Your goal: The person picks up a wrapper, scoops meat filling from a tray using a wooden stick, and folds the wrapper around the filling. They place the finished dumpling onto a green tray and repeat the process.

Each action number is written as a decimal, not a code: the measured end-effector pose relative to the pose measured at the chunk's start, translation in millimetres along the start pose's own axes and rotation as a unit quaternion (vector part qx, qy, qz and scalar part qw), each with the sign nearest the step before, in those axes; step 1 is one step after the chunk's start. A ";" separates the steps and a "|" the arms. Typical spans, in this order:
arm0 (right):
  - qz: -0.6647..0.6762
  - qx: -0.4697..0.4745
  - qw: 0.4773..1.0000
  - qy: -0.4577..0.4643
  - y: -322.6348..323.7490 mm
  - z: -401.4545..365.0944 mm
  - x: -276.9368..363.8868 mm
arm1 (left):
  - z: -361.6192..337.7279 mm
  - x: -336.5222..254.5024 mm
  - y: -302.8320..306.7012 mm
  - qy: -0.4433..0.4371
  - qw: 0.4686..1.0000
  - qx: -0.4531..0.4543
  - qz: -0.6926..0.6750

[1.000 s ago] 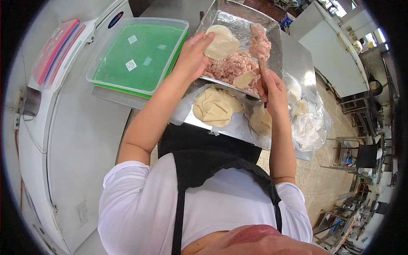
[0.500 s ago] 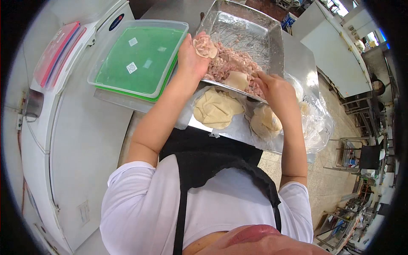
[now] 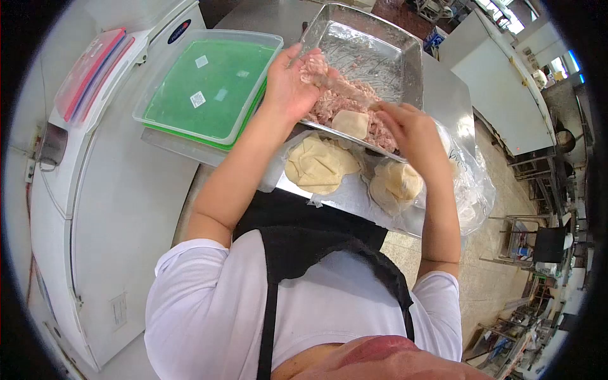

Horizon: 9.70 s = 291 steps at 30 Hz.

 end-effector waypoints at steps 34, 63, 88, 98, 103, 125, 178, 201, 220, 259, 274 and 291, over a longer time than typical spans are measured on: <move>0.056 0.038 0.988 -0.138 21.7 -11.2 -35.9 | -3.4 -23.6 -16.3 -0.224 0.614 0.198 0.731; -0.133 0.078 0.985 -0.077 -23.7 -13.7 -114.8 | 17.6 -8.0 13.9 -0.105 0.638 0.079 0.759; 0.333 -0.018 0.922 -0.196 -32.6 -25.2 -103.1 | 38.5 -100.0 4.7 -0.076 0.531 0.057 0.842; 0.449 -0.032 0.858 -0.248 -38.4 -32.7 -119.7 | 96.3 -155.4 71.7 -0.146 0.414 -0.025 0.898; 0.440 -0.026 0.857 -0.267 -38.9 -34.7 -119.6 | 108.9 -133.3 72.9 -0.124 0.379 -0.085 0.913; -0.038 -0.012 0.993 -0.107 -23.6 -5.8 -96.4 | 7.8 29.1 -48.9 0.126 0.625 0.273 0.720; -0.159 0.125 0.979 0.012 -62.6 50.4 0.3 | -72.1 -74.4 19.9 -0.180 0.817 -0.032 0.546; 0.201 -0.024 0.978 -0.060 -43.5 -17.0 -36.0 | -6.3 30.8 -14.8 -0.014 0.997 0.020 0.077; -0.042 0.022 0.998 0.030 -18.7 9.1 -21.0 | -0.5 -26.6 -8.2 -0.119 0.987 -0.081 0.065; -0.106 0.092 0.985 -0.101 -47.0 -19.8 -72.0 | 14.7 -8.7 13.8 -0.010 0.649 0.104 0.754; 0.046 0.013 0.999 -0.018 -8.4 -15.9 -38.6 | 1.8 -20.4 -1.0 0.039 0.638 0.192 0.745; 0.159 -0.007 0.987 -0.007 -15.1 -17.5 -24.8 | -9.3 -18.1 -26.7 -0.048 0.645 0.121 0.753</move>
Point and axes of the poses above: each hand's wrist, its own z-axis towards the middle knuckle, its own y-axis out of the back of the hand, x = y × z, the point moved 1 cm from there along z, towards the middle knuckle
